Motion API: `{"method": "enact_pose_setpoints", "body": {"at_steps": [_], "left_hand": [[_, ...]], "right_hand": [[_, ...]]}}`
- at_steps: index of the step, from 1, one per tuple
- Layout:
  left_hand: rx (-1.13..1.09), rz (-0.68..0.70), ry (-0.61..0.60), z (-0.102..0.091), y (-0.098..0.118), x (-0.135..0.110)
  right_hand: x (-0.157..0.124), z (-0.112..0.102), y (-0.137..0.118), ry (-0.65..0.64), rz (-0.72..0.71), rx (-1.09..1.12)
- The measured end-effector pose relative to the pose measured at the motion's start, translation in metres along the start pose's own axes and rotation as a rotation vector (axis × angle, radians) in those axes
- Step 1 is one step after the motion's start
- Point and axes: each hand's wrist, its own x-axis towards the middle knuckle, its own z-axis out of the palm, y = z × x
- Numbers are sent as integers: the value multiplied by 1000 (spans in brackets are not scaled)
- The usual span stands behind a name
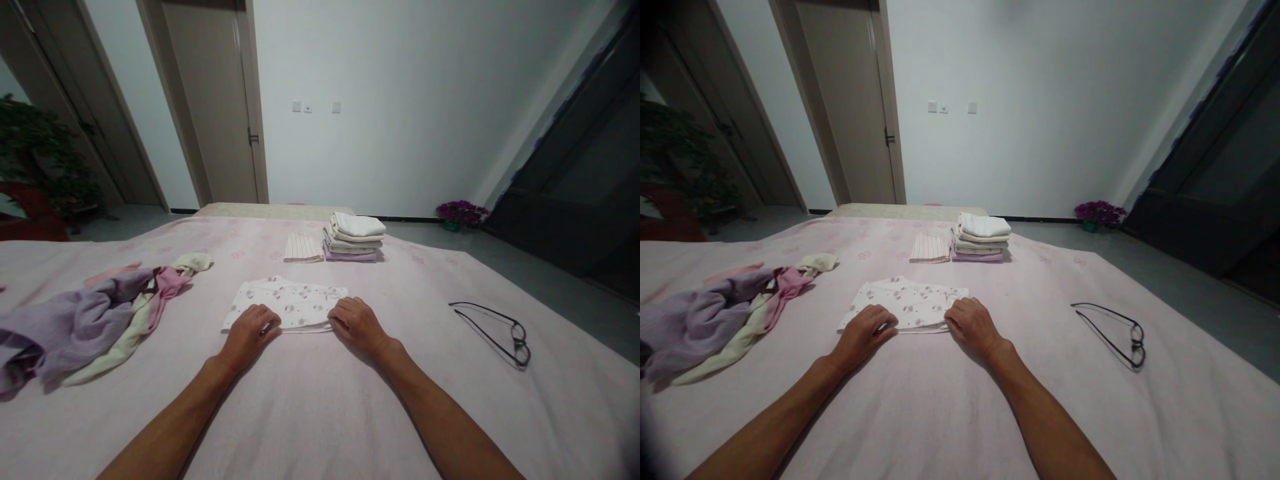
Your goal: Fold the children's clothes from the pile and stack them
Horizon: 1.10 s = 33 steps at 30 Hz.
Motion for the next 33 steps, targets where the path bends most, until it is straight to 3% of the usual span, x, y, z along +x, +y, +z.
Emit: {"method": "enact_pose_setpoints", "body": {"at_steps": [19,28,33], "left_hand": [[4,14,-44,-4,2,2],[4,-2,-51,-3,2,2],[33,-52,-66,0,-4,4]], "right_hand": [[-3,-2,0,-90,-79,32],[6,-1,-15,-47,-16,50],[9,14,-32,-219,31,32]]}}
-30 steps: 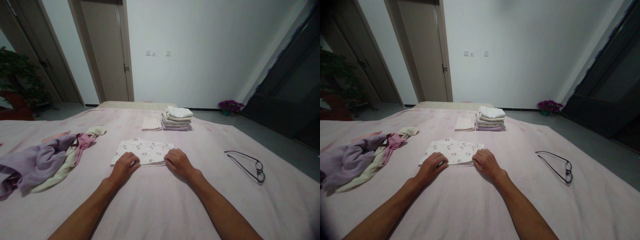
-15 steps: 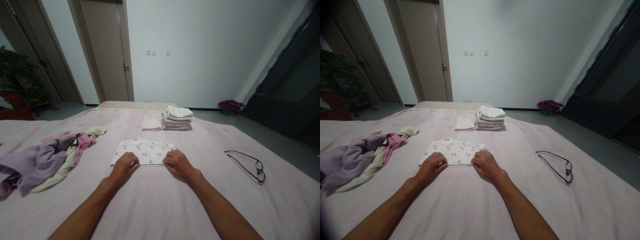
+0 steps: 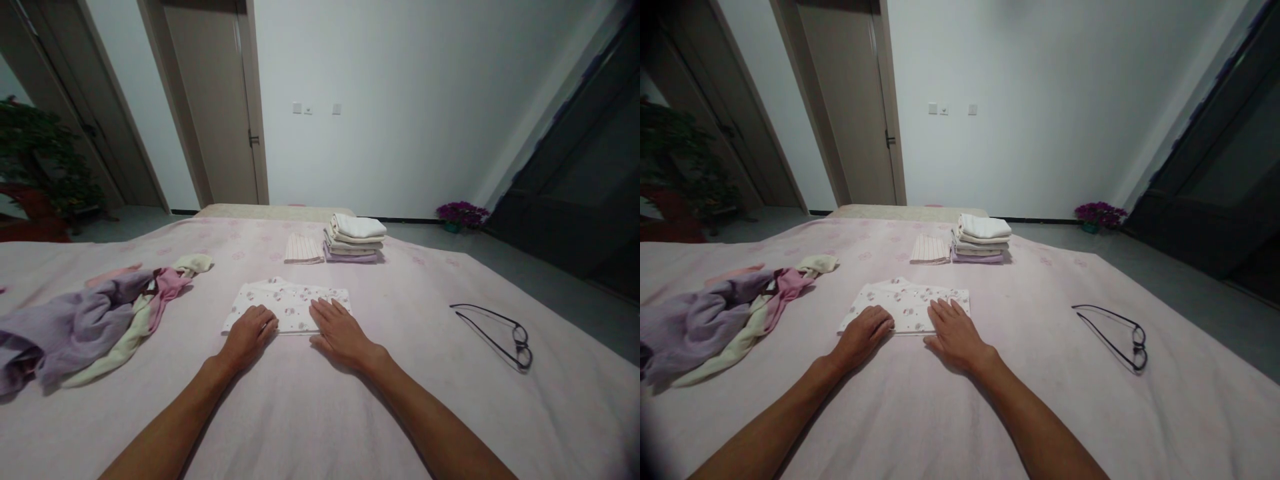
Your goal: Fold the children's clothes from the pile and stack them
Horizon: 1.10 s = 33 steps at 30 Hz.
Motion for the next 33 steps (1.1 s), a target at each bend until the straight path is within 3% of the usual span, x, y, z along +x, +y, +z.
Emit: {"method": "enact_pose_setpoints", "body": {"at_steps": [3,7,11,14,18,24,29,33], "left_hand": [[20,-94,37,0,-5,-1],[120,-237,105,-5,-11,1],[179,-150,149,-4,-18,14],[214,-94,76,4,-25,23],[311,-178,-96,14,-35,26],[375,-268,-155,10,-42,20],[402,-361,-100,2,-55,9],[421,-525,20,-9,-61,0]], "right_hand": [[0,6,-2,-75,102,-19],[4,5,-1,-55,214,-37],[11,6,-3,0,196,-37],[15,12,-5,-34,180,-20],[14,15,-3,-100,216,-32],[12,10,-2,-131,244,-57],[8,6,2,-129,266,-73],[10,-2,-1,-96,281,-86]]}}
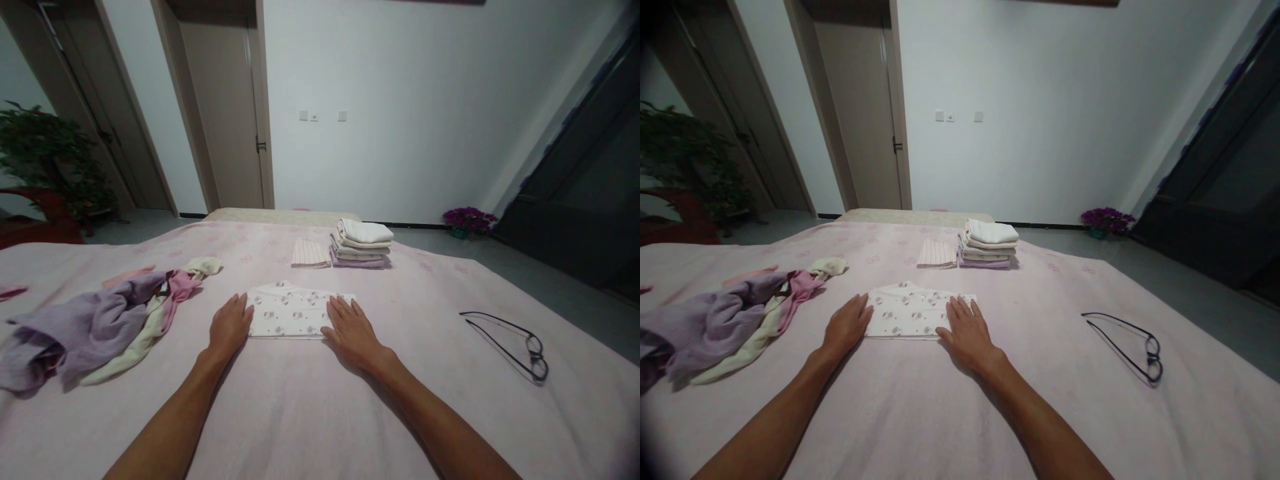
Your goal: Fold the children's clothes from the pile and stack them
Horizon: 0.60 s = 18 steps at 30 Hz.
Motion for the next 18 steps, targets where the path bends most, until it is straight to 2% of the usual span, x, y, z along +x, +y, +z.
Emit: {"method": "enact_pose_setpoints", "body": {"at_steps": [4,7,12,18], "left_hand": [[39,-146,57,-12,-2,0],[-9,-171,-3,-18,-3,3],[-129,-182,-130,-22,-11,8],[-419,-185,-65,-27,-12,14]], "right_hand": [[12,-12,-23,32,-65,9],[26,-15,-48,27,-125,52],[40,4,-76,-26,-151,139],[35,23,-79,-27,-149,201]]}}
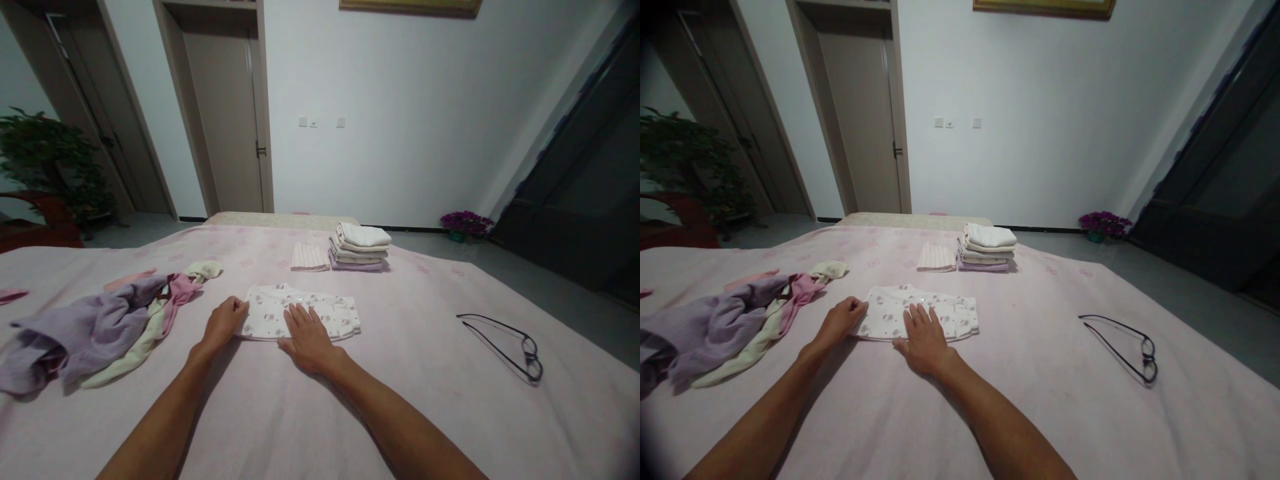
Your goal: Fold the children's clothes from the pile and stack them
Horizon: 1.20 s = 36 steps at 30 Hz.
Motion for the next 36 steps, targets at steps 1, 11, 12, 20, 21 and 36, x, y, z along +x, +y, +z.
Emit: {"method": "enact_pose_setpoints", "body": {"at_steps": [1,11,12,20,21,36], "left_hand": [[-62,13,8,-1,5,1],[-303,276,25,-3,114,-15],[-338,298,-3,4,124,-18],[-803,363,-367,59,156,-42],[-830,348,-381,60,154,-41],[60,718,-70,111,127,-34]], "right_hand": [[-1,0,1,0,2,9],[19,-42,30,163,287,1215],[20,-48,34,174,334,1357],[10,-51,74,326,452,1311],[8,-47,80,354,461,1246],[-12,-45,99,223,595,185]]}}
